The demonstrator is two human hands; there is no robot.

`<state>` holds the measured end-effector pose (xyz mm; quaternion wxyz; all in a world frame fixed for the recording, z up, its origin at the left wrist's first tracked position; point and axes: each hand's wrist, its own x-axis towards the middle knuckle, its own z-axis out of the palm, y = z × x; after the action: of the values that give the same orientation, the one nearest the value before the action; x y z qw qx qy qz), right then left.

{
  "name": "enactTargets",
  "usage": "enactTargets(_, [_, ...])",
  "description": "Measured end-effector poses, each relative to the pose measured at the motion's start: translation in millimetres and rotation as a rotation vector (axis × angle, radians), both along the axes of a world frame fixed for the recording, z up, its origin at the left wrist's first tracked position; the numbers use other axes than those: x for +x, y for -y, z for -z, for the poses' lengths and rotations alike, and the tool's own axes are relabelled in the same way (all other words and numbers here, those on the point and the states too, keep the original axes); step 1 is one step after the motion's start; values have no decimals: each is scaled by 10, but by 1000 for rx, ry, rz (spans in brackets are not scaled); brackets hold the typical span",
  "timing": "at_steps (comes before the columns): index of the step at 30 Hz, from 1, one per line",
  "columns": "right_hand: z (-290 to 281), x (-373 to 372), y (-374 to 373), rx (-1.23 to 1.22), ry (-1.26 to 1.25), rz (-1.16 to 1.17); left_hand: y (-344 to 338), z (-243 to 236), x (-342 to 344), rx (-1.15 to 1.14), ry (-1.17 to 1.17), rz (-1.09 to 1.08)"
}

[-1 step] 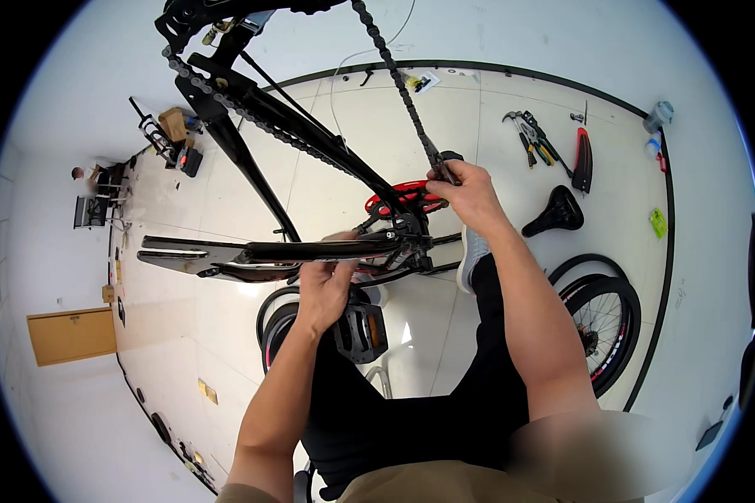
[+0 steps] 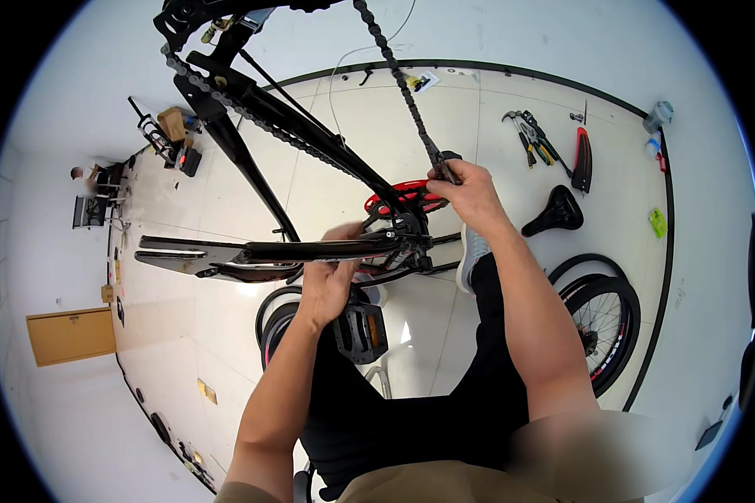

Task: The person uses pliers to adjust the bicycle chain and crankset area. They rotate the pedals to test the chain movement and continue making adjustments to the chain tension and alignment.

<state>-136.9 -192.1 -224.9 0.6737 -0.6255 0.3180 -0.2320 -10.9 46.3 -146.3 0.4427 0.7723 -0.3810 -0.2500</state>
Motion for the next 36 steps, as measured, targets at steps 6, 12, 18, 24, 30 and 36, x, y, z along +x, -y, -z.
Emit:
enactTargets(6, [-11, -36, 50, 31, -31, -4, 459, 247, 385, -196, -74, -179])
enactTargets(12, [-55, -77, 77, 60, -73, -16, 770, 564, 574, -126, -156, 11])
enactTargets(18, [-63, -51, 61, 68, -68, -17, 597, 839, 663, -239, -192, -49])
enactTargets(24, [-2, -53, 86, 95, -61, 5, 357, 884, 598, -61, 113, -80])
enactTargets(30, [33, -7, 24, 78, -11, 4, 308, 843, 604, 127, -25, -26])
enactTargets(36, [-37, -88, 72, 131, -29, 1, 359, 1111, 796, 158, 97, -1])
